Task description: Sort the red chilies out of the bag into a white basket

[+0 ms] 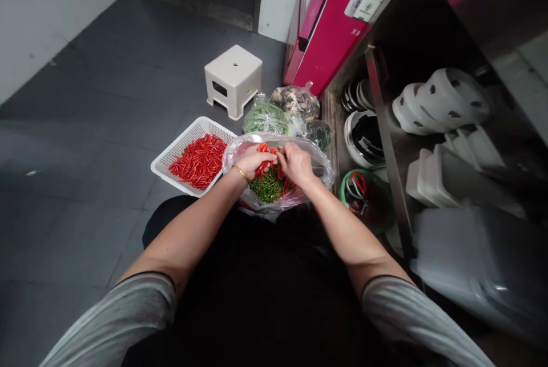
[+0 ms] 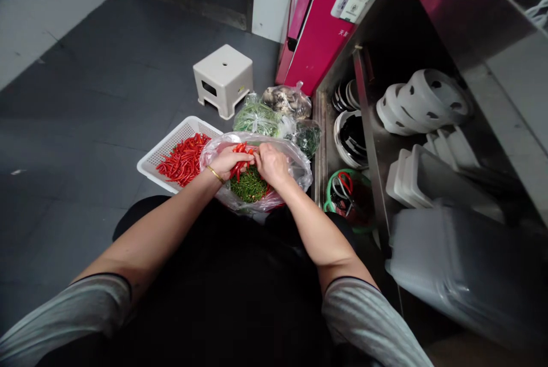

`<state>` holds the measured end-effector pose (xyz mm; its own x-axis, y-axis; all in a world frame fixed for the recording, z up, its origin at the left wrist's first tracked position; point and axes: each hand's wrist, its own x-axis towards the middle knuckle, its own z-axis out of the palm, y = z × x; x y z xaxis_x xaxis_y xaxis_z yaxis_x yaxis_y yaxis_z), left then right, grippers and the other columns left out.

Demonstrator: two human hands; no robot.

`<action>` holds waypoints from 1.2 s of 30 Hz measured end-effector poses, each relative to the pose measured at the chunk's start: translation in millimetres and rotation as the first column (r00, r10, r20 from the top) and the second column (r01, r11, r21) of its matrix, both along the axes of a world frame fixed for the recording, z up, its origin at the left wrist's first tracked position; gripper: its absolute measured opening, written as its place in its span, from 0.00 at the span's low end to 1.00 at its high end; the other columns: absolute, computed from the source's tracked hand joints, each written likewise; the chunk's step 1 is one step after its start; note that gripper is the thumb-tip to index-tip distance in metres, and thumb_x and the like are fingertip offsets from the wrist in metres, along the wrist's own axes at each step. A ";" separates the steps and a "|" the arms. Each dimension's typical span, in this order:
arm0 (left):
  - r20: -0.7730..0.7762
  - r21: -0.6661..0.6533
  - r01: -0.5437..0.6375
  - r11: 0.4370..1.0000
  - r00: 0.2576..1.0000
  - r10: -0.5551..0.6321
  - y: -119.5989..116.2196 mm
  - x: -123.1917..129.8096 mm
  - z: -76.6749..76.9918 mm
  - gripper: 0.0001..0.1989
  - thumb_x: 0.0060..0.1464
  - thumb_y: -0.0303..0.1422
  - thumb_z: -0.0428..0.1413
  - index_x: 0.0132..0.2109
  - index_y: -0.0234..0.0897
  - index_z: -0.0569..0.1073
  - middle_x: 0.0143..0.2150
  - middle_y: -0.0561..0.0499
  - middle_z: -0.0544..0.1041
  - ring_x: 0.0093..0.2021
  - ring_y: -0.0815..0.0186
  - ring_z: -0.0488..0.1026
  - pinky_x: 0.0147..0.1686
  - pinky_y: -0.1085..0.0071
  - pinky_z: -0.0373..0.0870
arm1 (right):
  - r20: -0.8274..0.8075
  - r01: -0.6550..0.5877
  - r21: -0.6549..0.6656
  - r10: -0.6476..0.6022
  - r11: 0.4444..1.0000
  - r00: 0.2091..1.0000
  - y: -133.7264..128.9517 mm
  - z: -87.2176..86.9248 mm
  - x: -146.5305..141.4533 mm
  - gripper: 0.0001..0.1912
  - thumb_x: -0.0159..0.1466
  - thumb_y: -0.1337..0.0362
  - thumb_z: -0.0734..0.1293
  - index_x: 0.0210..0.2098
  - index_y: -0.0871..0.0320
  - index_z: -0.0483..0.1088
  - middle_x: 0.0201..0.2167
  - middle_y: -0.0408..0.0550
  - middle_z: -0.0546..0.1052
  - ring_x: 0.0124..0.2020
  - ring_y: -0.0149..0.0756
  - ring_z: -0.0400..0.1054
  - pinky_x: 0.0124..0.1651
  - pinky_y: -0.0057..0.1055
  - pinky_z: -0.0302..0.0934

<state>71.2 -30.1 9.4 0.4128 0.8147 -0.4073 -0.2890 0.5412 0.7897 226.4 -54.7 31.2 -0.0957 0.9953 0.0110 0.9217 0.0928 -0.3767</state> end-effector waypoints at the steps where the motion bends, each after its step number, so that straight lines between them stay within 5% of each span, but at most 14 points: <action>1: -0.002 -0.010 -0.024 1.000 1.000 0.024 1.1 -0.6 0.0 0.09 0.38 0.23 0.63 0.30 0.28 0.72 0.19 0.52 0.73 0.14 0.76 0.63 0.15 0.77 0.57 | 0.124 0.009 -0.027 -0.005 1.000 0.992 1.3 -1.6 -2.1 0.14 0.68 0.60 0.59 0.43 0.62 0.71 0.44 0.59 0.76 0.45 0.45 0.72 0.46 0.37 0.64; 6: -0.037 -0.079 -0.094 0.992 0.995 0.091 5.4 -4.3 -7.0 0.13 0.32 0.21 0.65 0.29 0.29 0.71 0.20 0.53 0.73 0.18 0.73 0.66 0.20 0.75 0.62 | 0.366 0.162 -0.397 -0.006 0.903 0.931 14.7 -36.7 -10.0 0.27 0.68 0.47 0.57 0.44 0.64 0.74 0.44 0.62 0.77 0.47 0.49 0.72 0.46 0.37 0.64; 10: -0.178 0.101 -0.135 0.986 0.972 0.152 6.3 -6.9 -15.5 0.17 0.29 0.23 0.66 0.32 0.31 0.71 0.25 0.55 0.74 0.25 0.70 0.70 0.30 0.71 0.68 | 0.401 0.178 -0.449 0.019 0.876 0.916 18.1 -54.3 -9.4 0.18 0.67 0.55 0.61 0.46 0.61 0.74 0.48 0.57 0.77 0.49 0.44 0.71 0.47 0.32 0.63; 14: -0.396 0.439 -0.016 0.899 0.894 0.209 7.2 -5.1 -18.2 0.14 0.33 0.23 0.65 0.32 0.32 0.71 0.27 0.56 0.73 0.30 0.70 0.69 0.32 0.74 0.65 | 0.387 -0.009 -0.405 0.181 0.914 0.904 10.7 -32.8 -6.6 0.16 0.68 0.59 0.60 0.46 0.62 0.73 0.46 0.59 0.78 0.48 0.44 0.72 0.46 0.32 0.63; 17: -0.408 0.482 0.036 0.875 0.893 0.189 5.8 0.3 -14.1 0.12 0.37 0.21 0.62 0.31 0.32 0.71 0.26 0.56 0.71 0.27 0.72 0.68 0.29 0.75 0.64 | 0.336 -0.153 -0.335 0.270 0.930 0.902 5.7 -7.6 -4.9 0.14 0.68 0.62 0.60 0.48 0.63 0.71 0.44 0.60 0.78 0.45 0.45 0.72 0.45 0.32 0.62; 21: -0.288 0.289 0.049 0.956 0.957 0.038 1.8 5.4 -5.1 0.15 0.42 0.21 0.61 0.40 0.32 0.69 0.25 0.55 0.72 0.21 0.74 0.68 0.22 0.77 0.61 | 0.175 -0.223 -0.197 0.258 0.955 0.950 7.7 12.6 3.3 0.10 0.67 0.63 0.62 0.40 0.61 0.73 0.40 0.55 0.79 0.41 0.41 0.72 0.43 0.30 0.59; 25: -0.119 0.187 0.021 0.982 0.993 0.001 0.6 0.8 3.1 0.19 0.41 0.20 0.62 0.42 0.31 0.68 0.26 0.53 0.74 0.20 0.73 0.70 0.21 0.78 0.63 | -0.135 -0.204 -0.170 0.182 0.964 0.974 9.3 16.6 17.7 0.14 0.64 0.59 0.66 0.25 0.60 0.69 0.23 0.46 0.75 0.27 0.34 0.68 0.34 0.28 0.57; 27: -0.001 0.156 0.083 0.984 0.997 -0.083 0.8 -4.8 7.9 0.19 0.39 0.21 0.64 0.40 0.30 0.68 0.26 0.53 0.74 0.20 0.73 0.71 0.22 0.77 0.65 | -0.422 -0.248 -0.236 0.130 0.940 0.897 5.6 16.1 23.4 0.18 0.63 0.54 0.66 0.23 0.59 0.66 0.16 0.40 0.69 0.19 0.28 0.61 0.26 0.25 0.54; 30: 0.149 0.171 0.210 0.963 0.960 -0.236 -0.2 -12.5 16.0 0.19 0.37 0.24 0.66 0.38 0.31 0.68 0.26 0.53 0.75 0.21 0.71 0.72 0.22 0.76 0.67 | -0.754 -0.357 -0.291 0.016 0.888 0.657 -4.6 14.0 26.6 0.20 0.60 0.48 0.67 0.26 0.58 0.65 0.12 0.35 0.65 0.12 0.24 0.54 0.19 0.23 0.49; 33: 0.219 0.203 0.280 0.938 0.921 -0.322 -2.3 -16.0 21.4 0.20 0.36 0.26 0.67 0.37 0.32 0.67 0.26 0.53 0.75 0.22 0.71 0.72 0.23 0.75 0.68 | -0.862 -0.399 -0.284 -0.050 0.872 0.504 -14.9 13.1 27.1 0.21 0.57 0.47 0.69 0.25 0.58 0.64 0.11 0.35 0.64 0.10 0.23 0.52 0.16 0.21 0.47; 36: 0.245 0.225 0.352 0.909 0.882 -0.402 -2.9 -17.5 20.8 0.20 0.36 0.25 0.67 0.37 0.31 0.67 0.26 0.52 0.75 0.22 0.70 0.72 0.23 0.74 0.68 | -0.865 -0.423 -0.300 -0.057 0.855 0.498 -18.3 14.5 33.5 0.23 0.58 0.44 0.67 0.26 0.58 0.65 0.12 0.34 0.63 0.09 0.22 0.51 0.15 0.21 0.47</action>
